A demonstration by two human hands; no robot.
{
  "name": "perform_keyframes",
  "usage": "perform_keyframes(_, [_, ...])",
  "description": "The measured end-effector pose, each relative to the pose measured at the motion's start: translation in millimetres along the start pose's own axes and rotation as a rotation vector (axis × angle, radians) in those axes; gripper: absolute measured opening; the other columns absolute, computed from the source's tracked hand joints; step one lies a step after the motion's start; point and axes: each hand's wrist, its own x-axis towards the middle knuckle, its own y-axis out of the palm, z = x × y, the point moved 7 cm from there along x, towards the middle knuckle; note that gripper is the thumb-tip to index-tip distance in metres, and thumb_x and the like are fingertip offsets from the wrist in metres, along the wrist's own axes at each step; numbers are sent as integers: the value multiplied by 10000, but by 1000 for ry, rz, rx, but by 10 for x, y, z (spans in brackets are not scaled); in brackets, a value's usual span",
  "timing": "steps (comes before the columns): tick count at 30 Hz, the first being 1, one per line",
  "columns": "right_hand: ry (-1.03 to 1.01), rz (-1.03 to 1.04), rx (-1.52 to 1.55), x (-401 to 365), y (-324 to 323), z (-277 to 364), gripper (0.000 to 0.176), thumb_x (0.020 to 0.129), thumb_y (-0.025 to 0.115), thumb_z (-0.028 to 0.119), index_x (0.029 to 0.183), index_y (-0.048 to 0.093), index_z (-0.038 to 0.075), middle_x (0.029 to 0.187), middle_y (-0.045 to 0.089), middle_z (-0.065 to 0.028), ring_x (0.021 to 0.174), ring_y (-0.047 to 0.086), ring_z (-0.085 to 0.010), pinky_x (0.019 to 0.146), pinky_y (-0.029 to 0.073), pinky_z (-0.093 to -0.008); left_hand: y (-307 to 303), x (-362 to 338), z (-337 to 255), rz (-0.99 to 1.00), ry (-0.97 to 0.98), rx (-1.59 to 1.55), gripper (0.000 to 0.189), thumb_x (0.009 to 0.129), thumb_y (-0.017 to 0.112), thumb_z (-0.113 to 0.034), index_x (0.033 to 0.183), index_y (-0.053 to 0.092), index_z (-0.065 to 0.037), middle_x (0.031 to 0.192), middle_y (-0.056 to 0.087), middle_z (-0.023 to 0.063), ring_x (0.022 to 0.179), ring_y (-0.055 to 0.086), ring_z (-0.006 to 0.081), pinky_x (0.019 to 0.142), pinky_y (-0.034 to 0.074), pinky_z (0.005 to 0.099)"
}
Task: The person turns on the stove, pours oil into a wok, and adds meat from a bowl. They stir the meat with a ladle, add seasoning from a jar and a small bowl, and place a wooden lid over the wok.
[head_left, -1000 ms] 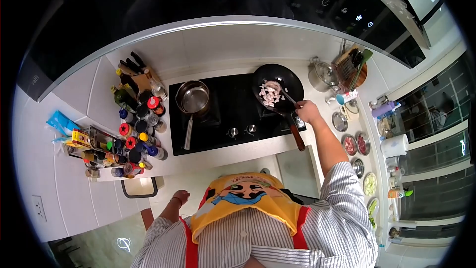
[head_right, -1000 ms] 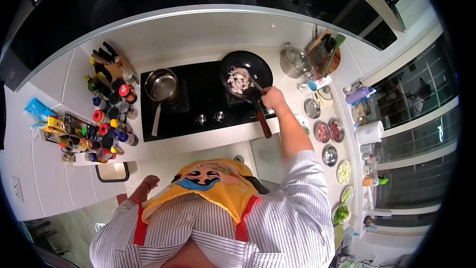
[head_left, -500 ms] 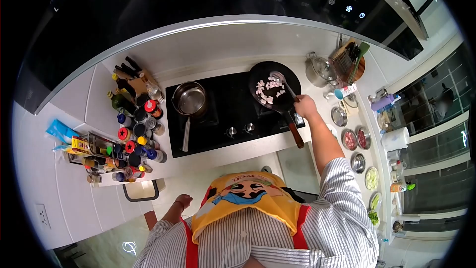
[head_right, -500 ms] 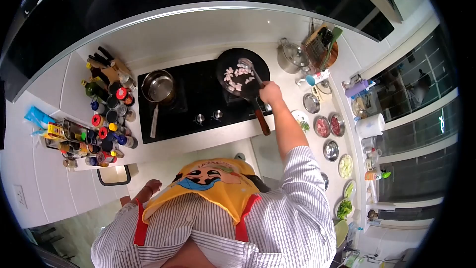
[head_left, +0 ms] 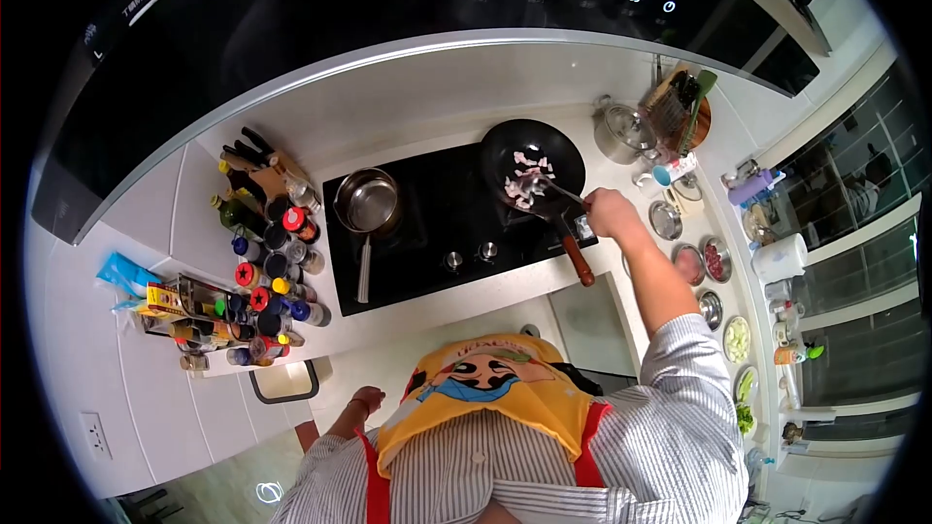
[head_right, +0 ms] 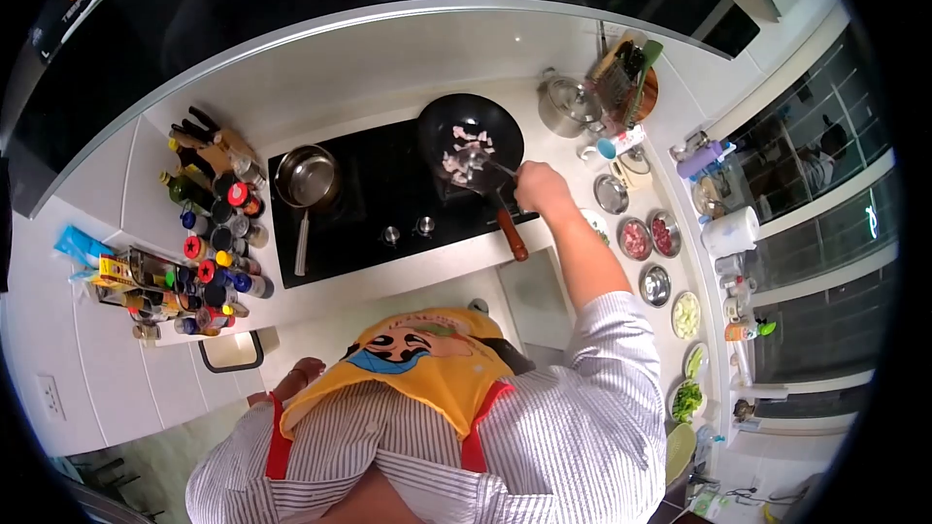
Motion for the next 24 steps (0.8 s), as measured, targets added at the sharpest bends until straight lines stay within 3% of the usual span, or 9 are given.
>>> perform_keyframes(2, [41, -1, 27, 216, 173, -108, 283, 813, 658, 113, 1073, 764, 75, 1091, 738, -205, 1057, 700, -371, 941, 565, -437, 45, 19, 111, 29, -130, -225, 219, 879, 653, -170, 1083, 705, -106, 1047, 712, 119, 1002, 673, 329, 888, 555, 430])
perform_keyframes(5, [109, -116, 187, 521, 398, -303, 297, 823, 649, 122, 1090, 758, 50, 1112, 733, -207, 1082, 686, -388, 969, 553, -424, -177, -154, -38, -180, 59, -34, 198, 896, 652, -175, 1074, 698, -102, 991, 703, 116, 956, 669, 332, 863, 552, 421])
perform_keyframes(7, [78, -176, 230, 586, 555, -311, 308, 826, 645, 128, 1102, 757, 50, 1109, 735, -203, 1086, 684, -385, 980, 547, -417, -305, -167, 39, -48, -218, -409, 194, 893, 650, -168, 1064, 692, -87, 962, 694, 110, 960, 674, 317, 854, 555, 412])
perform_keyframes(11, [14, -149, 291, 544, 568, -245, 320, 821, 645, 145, 1108, 768, 78, 1097, 740, -192, 1092, 683, -370, 995, 534, -404, -173, -42, 153, -245, -68, -325, 154, 877, 700, -196, 1008, 695, -115, 1006, 694, 95, 1020, 666, 316, 904, 548, 418])
perform_keyframes(14, [-28, -33, 112, 113, -7, -20, 294, 818, 655, 121, 1083, 783, 122, 1083, 744, -178, 1062, 695, -354, 944, 556, -436, -82, -158, 149, -144, -469, -1019, 187, 895, 657, -163, 1046, 680, -55, 963, 695, 94, 960, 684, 266, 852, 562, 389])
perform_keyframes(20, [-24, 65, -79, -17, -126, -139, 249, 814, 689, 121, 1047, 758, 65, 1061, 744, -195, 1045, 706, -354, 909, 571, -448, -20, -51, -124, -132, 96, 39, 199, 938, 669, -217, 1028, 674, -40, 930, 708, 118, 877, 691, 223, 813, 568, 393])
perform_keyframes(22, [11, -44, -37, 186, 53, -251, 245, 823, 676, 109, 1047, 739, 32, 1059, 738, -218, 1042, 707, -366, 913, 569, -449, 305, -30, 81, -24, -326, -1726, 191, 951, 652, -222, 1003, 676, -39, 892, 700, 105, 848, 682, 225, 800, 565, 395])
perform_keyframes(23, [30, -28, 1, 291, 121, -317, 251, 838, 652, 103, 1058, 734, 18, 1073, 732, -235, 1051, 701, -381, 928, 565, -452, 366, 65, 128, 47, -487, -1167, 175, 959, 639, -216, 976, 677, -46, 900, 697, 84, 828, 668, 217, 785, 559, 399])
perform_keyframes(24, [28, -28, 2, 398, 213, -382, 251, 838, 652, 103, 1058, 734, 18, 1073, 732, -235, 1051, 701, -381, 928, 565, -452, 305, 49, 158, 46, -489, -1168, 175, 959, 639, -216, 976, 677, -46, 900, 697, 84, 828, 668, 217, 785, 559, 399])
